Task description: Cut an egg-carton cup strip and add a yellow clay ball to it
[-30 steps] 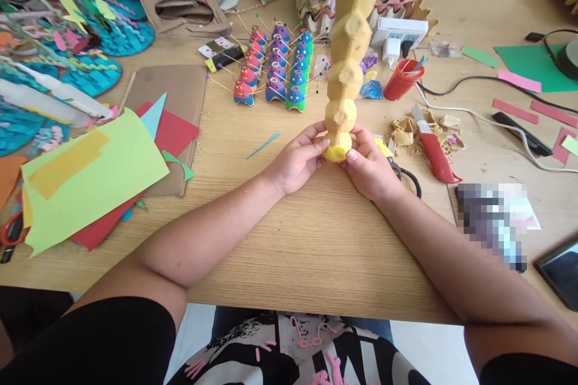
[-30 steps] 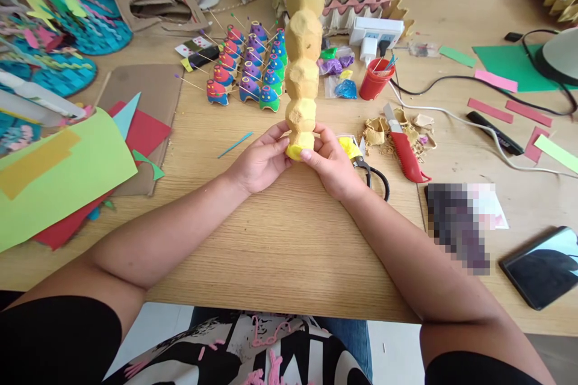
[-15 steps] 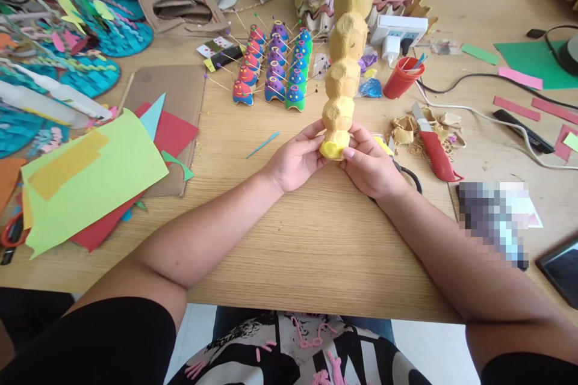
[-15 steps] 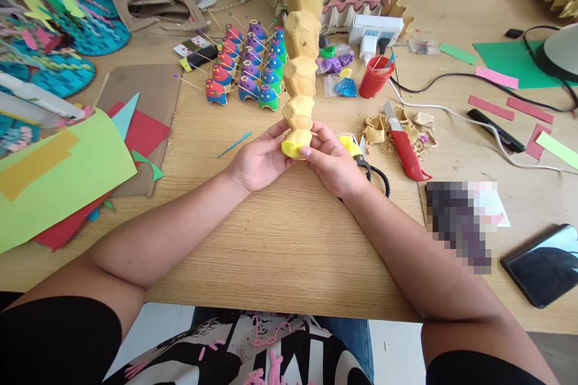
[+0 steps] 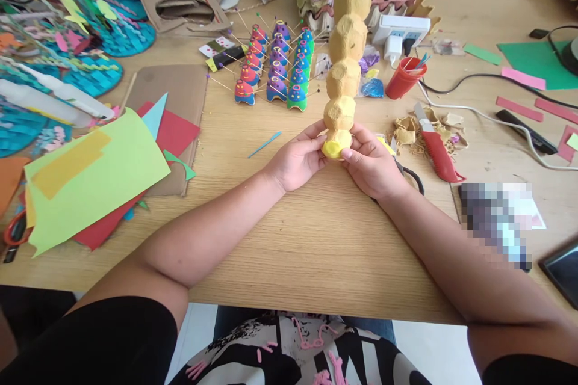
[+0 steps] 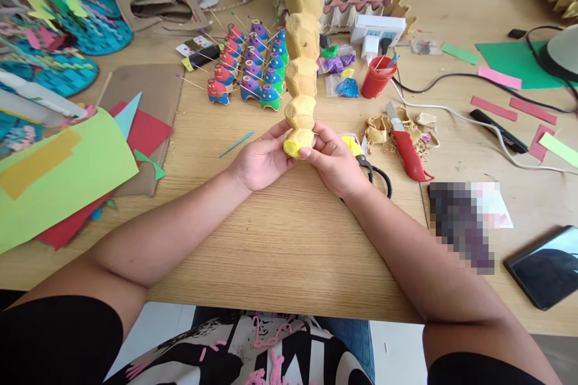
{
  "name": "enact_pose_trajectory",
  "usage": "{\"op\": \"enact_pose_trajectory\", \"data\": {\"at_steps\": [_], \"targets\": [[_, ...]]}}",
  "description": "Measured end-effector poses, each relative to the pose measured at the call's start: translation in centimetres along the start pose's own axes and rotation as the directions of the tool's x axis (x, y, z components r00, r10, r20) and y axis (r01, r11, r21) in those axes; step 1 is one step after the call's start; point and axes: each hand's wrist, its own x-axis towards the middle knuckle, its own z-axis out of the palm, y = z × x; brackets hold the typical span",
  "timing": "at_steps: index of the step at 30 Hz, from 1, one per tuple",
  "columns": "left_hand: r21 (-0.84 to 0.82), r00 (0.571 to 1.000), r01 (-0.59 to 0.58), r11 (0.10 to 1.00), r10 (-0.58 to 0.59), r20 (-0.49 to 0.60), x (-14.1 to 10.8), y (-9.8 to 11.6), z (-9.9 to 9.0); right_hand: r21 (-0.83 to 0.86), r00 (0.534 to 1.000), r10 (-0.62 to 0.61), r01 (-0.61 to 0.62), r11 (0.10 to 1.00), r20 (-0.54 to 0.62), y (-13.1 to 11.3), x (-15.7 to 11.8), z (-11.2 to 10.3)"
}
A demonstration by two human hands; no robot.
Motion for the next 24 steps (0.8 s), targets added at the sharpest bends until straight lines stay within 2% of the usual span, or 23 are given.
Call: {"op": "enact_pose_trajectory", "data": {"at_steps": [6, 12, 24], "targets": [[0.005, 0.999, -0.027, 1.000, 0.027, -0.020, -0.11, 0.10, 0.10, 0.062, 0.999, 0.032, -0.032, 0.998, 0.005, 0.40, 0.13, -0.50], [-0.002, 1.000, -0.019, 1.000, 0.019, -0.009, -0.19, 0.06, 0.24, 0.009, 0.997, 0.067, -0.067, 0.998, 0.037, 0.64, 0.00, -0.49], [-0.003, 1.000, -0.019, 1.000, 0.019, 0.007, -0.17, -0.28, 0.21, -0.001, 0.999, 0.044, -0.044, 0.999, -0.010, 0.39, -0.22, -0.25]]}}
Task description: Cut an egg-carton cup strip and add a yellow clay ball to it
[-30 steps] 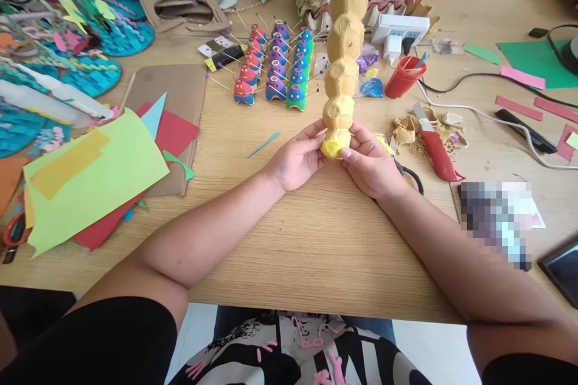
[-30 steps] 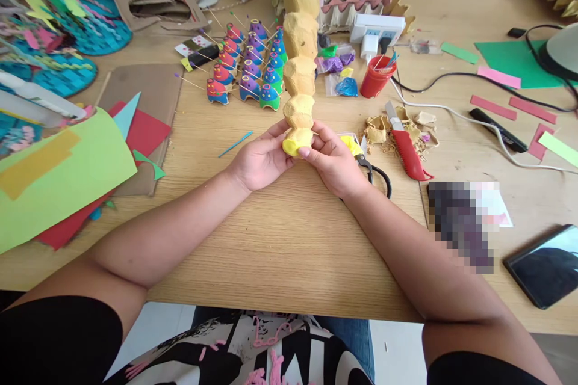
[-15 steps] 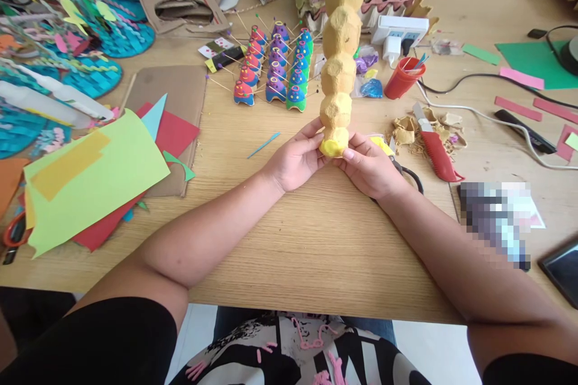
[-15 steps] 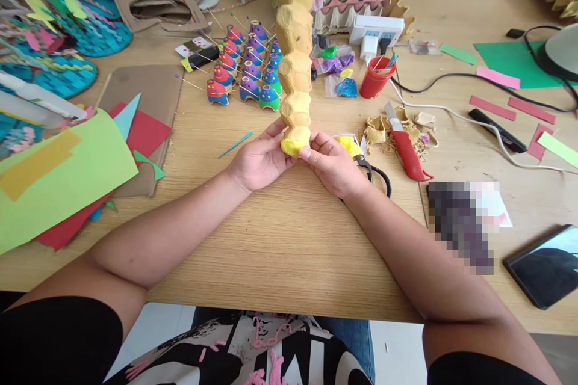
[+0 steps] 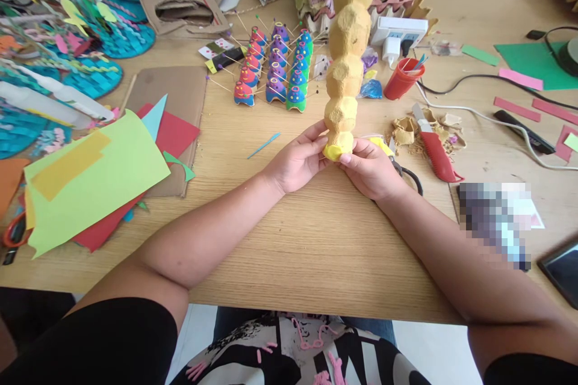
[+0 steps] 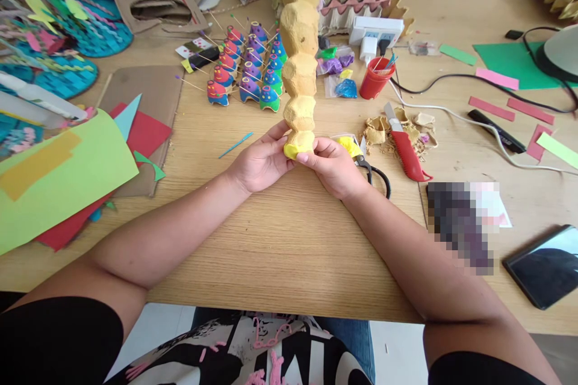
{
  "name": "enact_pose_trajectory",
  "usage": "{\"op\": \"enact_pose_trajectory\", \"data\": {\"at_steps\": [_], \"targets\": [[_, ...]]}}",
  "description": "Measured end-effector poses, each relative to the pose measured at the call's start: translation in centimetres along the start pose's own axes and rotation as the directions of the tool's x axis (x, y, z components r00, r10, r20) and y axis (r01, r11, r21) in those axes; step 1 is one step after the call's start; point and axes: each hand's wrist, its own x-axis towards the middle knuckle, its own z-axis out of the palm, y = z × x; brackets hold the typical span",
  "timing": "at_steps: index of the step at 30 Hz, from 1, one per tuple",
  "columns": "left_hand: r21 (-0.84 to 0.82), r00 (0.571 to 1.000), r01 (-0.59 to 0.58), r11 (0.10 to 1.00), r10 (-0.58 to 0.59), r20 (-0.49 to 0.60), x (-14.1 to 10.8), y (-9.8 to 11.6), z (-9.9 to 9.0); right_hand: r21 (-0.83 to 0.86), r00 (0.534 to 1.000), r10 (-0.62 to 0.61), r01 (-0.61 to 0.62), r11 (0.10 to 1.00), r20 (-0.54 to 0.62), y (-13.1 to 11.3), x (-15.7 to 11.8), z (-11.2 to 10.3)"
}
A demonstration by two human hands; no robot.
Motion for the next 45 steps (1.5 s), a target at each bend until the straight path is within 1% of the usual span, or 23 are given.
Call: {"op": "enact_pose_trajectory", "data": {"at_steps": [10, 16, 21, 26, 33, 40, 45], "targets": [[0.013, 1.000, 0.005, 1.000, -0.005, 0.013, 0.0, 0.0, -0.1, -0.007, 1.000, -0.007, 0.007, 1.000, -0.002, 0.2, 0.0, -0.2], [-0.017, 0.999, -0.010, 1.000, 0.011, 0.039, -0.1, 0.1, 0.2, 0.017, 0.998, 0.018, -0.019, 1.000, 0.058, 0.2, 0.2, -0.6], [0.016, 0.999, -0.022, 1.000, 0.022, 0.031, -0.1, 0.2, 0.0, 0.050, 0.994, 0.051, -0.056, 0.997, 0.099, 0.2, 0.2, -0.9], [0.023, 0.995, -0.043, 0.999, 0.041, 0.096, -0.2, 0.1, 0.2, 0.079, 0.991, 0.048, -0.058, 0.995, 0.124, 0.3, 0.2, -1.0], [0.070, 0.988, -0.081, 0.994, 0.071, 0.135, -0.2, 0.1, 0.5, 0.119, 0.992, 0.055, -0.069, 0.990, 0.118, 0.3, 0.3, -1.2], [0.131, 0.988, -0.098, 0.987, 0.081, 0.129, -0.3, 0.0, 0.5, 0.128, 0.988, 0.056, -0.075, 0.989, 0.141, 0.2, 0.2, -1.2], [0.122, 0.986, -0.112, 0.986, 0.095, 0.140, -0.3, 0.0, 0.6, 0.109, 0.986, 0.046, -0.064, 0.992, 0.162, 0.2, 0.2, -1.2]]}}
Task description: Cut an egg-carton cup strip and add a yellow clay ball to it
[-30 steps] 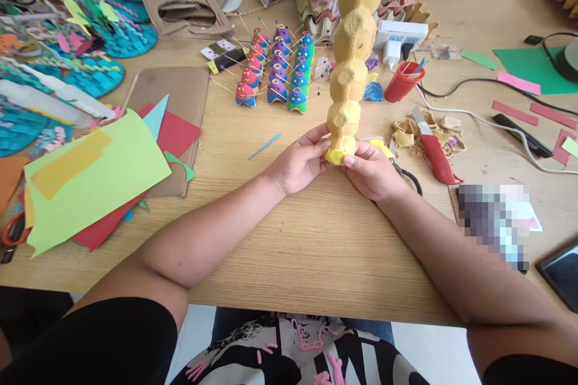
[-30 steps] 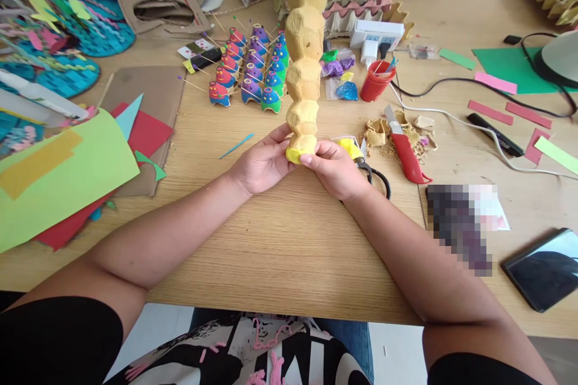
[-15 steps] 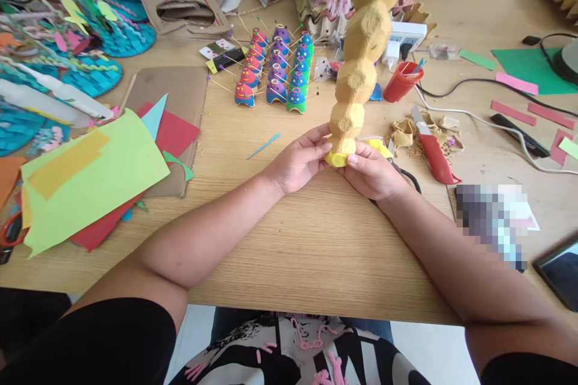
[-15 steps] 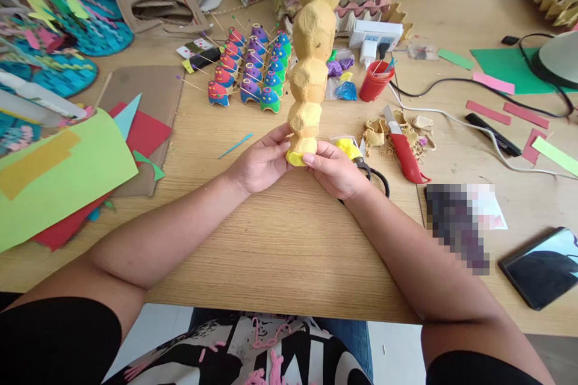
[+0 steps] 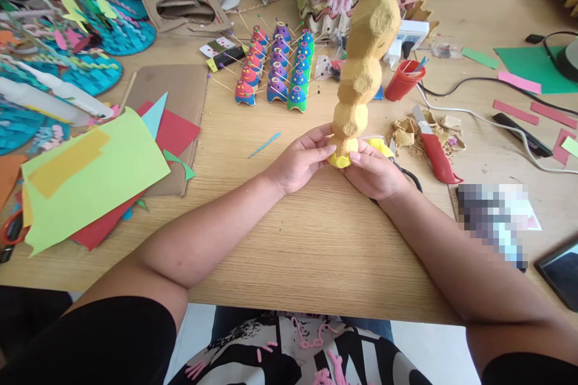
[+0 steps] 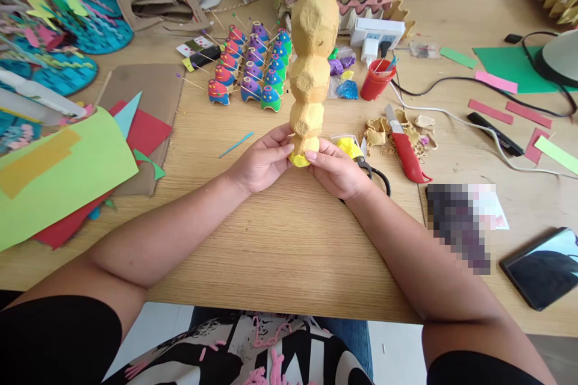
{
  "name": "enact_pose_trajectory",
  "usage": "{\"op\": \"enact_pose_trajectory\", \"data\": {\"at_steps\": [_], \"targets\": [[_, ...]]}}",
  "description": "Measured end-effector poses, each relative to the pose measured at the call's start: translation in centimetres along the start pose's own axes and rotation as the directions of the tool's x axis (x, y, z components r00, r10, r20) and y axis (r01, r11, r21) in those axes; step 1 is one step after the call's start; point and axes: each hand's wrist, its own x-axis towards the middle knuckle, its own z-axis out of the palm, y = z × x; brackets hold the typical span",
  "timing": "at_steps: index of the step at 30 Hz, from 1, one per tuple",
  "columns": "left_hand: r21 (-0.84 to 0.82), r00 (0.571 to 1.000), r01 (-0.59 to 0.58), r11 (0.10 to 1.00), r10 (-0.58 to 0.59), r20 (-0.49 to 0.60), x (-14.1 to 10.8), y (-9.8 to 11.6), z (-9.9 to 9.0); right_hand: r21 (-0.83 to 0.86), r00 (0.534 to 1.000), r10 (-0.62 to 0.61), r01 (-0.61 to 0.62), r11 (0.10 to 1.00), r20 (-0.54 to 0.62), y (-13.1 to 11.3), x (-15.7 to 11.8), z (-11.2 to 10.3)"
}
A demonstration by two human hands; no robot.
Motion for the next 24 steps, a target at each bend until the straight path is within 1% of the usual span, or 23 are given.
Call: {"op": "enact_pose_trajectory", "data": {"at_steps": [3, 8, 12, 16, 24], "targets": [[-0.007, 1.000, -0.008, 1.000, 0.008, -0.005, 0.01, -0.05, 0.03, -0.005, 1.000, -0.003, 0.003, 1.000, 0.001, -0.01, -0.01, 0.09], [0.030, 1.000, -0.012, 0.999, 0.012, -0.014, -0.03, -0.10, 0.12, -0.006, 0.999, 0.015, -0.015, 1.000, -0.034, -0.04, 0.00, 0.18], [0.055, 1.000, -0.019, 0.998, 0.018, 0.012, 0.01, 0.09, 0.28, 0.024, 0.999, 0.014, -0.013, 1.000, -0.030, -0.21, 0.00, 0.36], [0.039, 0.999, -0.019, 0.999, 0.018, 0.041, 0.06, 0.26, 0.43, 0.035, 1.000, 0.017, -0.016, 0.999, -0.024, -0.42, -0.04, 0.44], [0.024, 1.000, -0.004, 1.000, 0.003, 0.024, 0.11, 0.24, 0.60, -0.013, 0.999, 0.030, -0.030, 0.999, -0.019, -0.59, -0.13, 0.48]]}}
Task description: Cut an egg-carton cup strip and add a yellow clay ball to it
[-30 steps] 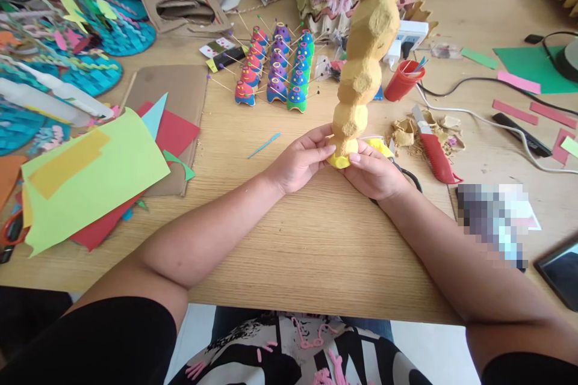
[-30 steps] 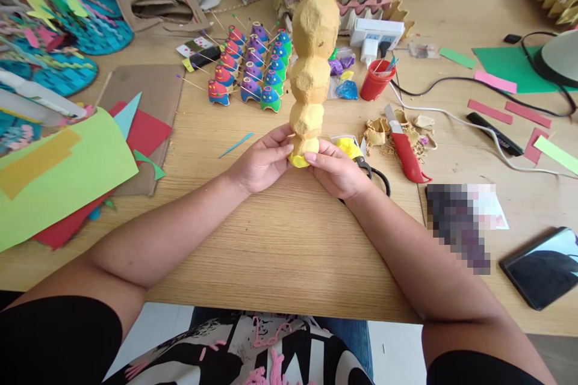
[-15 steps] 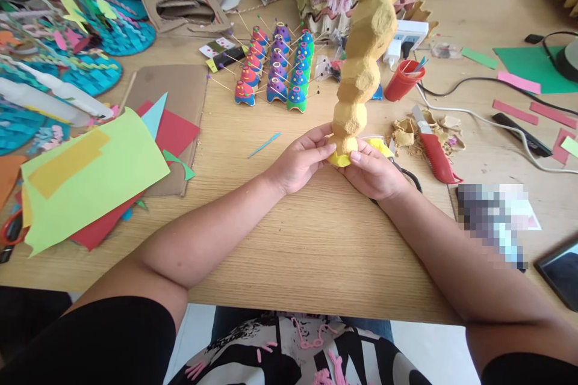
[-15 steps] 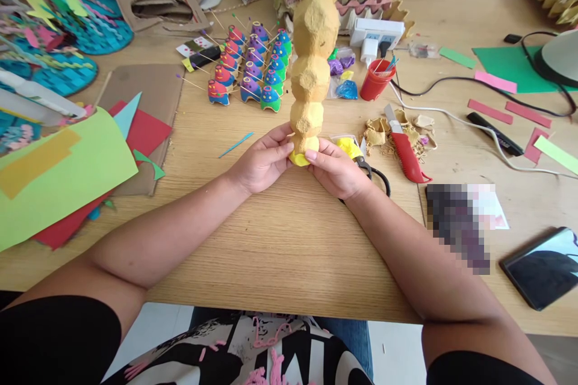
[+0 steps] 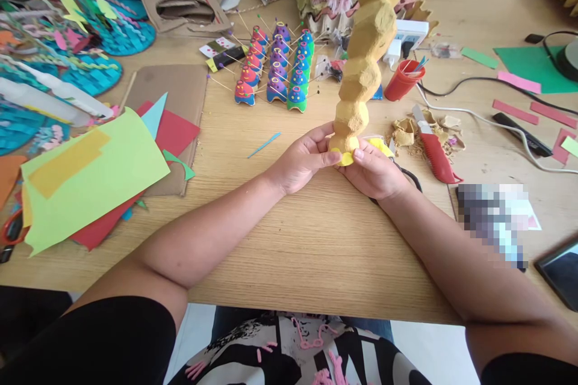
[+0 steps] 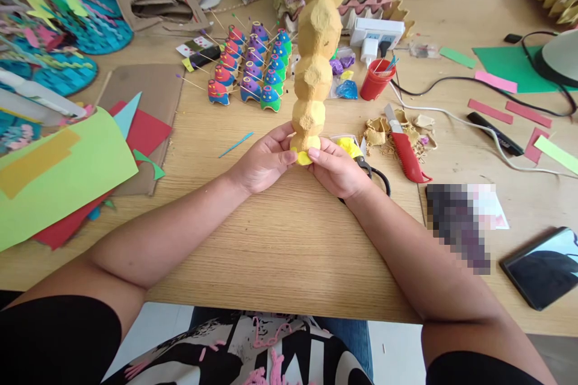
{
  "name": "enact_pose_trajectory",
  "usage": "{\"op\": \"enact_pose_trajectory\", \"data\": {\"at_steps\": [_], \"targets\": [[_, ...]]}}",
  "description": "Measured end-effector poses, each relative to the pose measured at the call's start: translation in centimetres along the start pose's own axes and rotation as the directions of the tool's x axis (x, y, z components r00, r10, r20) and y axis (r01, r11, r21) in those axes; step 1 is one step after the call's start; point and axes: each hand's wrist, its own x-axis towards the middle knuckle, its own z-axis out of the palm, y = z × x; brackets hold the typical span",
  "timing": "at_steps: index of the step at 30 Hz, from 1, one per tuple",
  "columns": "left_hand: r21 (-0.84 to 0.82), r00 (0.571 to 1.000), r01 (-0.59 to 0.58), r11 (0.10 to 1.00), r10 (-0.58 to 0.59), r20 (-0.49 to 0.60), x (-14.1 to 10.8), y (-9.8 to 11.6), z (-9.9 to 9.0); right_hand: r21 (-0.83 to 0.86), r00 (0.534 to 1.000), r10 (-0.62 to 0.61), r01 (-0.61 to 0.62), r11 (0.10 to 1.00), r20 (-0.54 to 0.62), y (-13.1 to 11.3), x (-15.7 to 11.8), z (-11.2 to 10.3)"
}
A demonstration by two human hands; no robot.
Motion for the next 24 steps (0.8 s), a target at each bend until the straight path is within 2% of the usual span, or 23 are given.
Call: {"op": "enact_pose_trajectory", "data": {"at_steps": [24], "targets": [[0.015, 1.000, 0.019, 1.000, -0.019, -0.011, -0.20, 0.17, 0.14, 0.001, 1.000, -0.006, 0.007, 1.000, -0.027, 0.57, 0.19, -0.18]]}}
